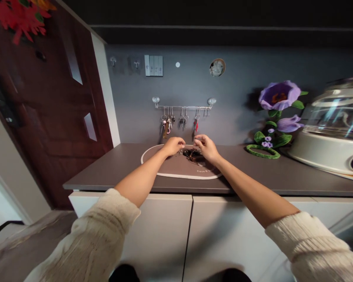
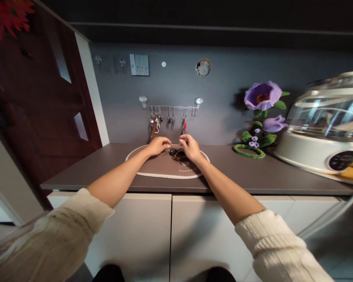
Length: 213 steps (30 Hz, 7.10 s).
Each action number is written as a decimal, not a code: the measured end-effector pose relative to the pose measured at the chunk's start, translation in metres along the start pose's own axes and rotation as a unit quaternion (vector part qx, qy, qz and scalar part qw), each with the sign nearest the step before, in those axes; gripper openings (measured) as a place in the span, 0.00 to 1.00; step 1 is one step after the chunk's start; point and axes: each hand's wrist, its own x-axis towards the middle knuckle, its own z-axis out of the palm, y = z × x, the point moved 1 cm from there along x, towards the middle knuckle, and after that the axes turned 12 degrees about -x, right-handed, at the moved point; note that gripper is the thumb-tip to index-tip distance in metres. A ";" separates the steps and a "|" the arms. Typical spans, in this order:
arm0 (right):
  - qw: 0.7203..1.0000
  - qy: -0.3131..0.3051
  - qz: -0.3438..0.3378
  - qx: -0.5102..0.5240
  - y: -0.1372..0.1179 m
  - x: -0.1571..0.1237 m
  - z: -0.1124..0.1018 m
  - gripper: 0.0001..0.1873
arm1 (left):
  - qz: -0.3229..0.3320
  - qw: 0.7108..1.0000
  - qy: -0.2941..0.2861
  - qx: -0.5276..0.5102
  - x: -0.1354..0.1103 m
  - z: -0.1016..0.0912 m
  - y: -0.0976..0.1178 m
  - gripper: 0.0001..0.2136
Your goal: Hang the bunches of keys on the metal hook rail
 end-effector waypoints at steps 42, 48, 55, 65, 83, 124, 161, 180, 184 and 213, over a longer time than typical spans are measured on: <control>0.958 -0.040 -0.064 -0.278 0.002 -0.011 0.005 0.09 | -0.053 0.998 0.034 -0.022 0.002 0.007 -0.005 0.06; 0.954 -0.036 -0.060 -0.291 0.003 -0.011 0.006 0.09 | -0.080 0.986 0.074 -0.129 0.001 0.003 0.004 0.05; 0.961 -0.026 -0.086 -0.263 -0.005 -0.012 0.005 0.09 | -0.098 0.955 0.116 -0.256 0.003 0.001 0.008 0.04; 0.967 0.027 -0.129 -0.220 -0.015 -0.011 0.003 0.11 | -0.128 0.898 0.127 -0.400 0.004 -0.001 0.015 0.08; 0.983 0.076 -0.112 -0.124 -0.022 -0.011 0.001 0.13 | -0.135 0.838 0.132 -0.513 0.004 0.013 0.021 0.07; 0.973 0.146 0.153 0.098 -0.009 0.114 -0.041 0.06 | 0.087 0.981 0.113 0.130 -0.001 0.020 0.018 0.12; 0.969 0.179 0.170 0.015 0.028 0.124 -0.012 0.05 | 0.089 0.973 0.097 0.187 0.001 0.017 0.014 0.12; 0.986 0.059 0.122 0.093 -0.006 0.020 -0.023 0.06 | 0.094 0.989 0.045 0.105 -0.003 0.016 0.016 0.11; 0.992 0.031 0.106 0.066 0.008 -0.001 -0.021 0.09 | 0.100 0.990 0.013 0.101 -0.003 0.018 0.015 0.10; 0.985 -0.003 0.052 -0.167 0.015 -0.015 -0.012 0.07 | 0.056 0.996 -0.022 0.063 -0.004 0.018 0.008 0.08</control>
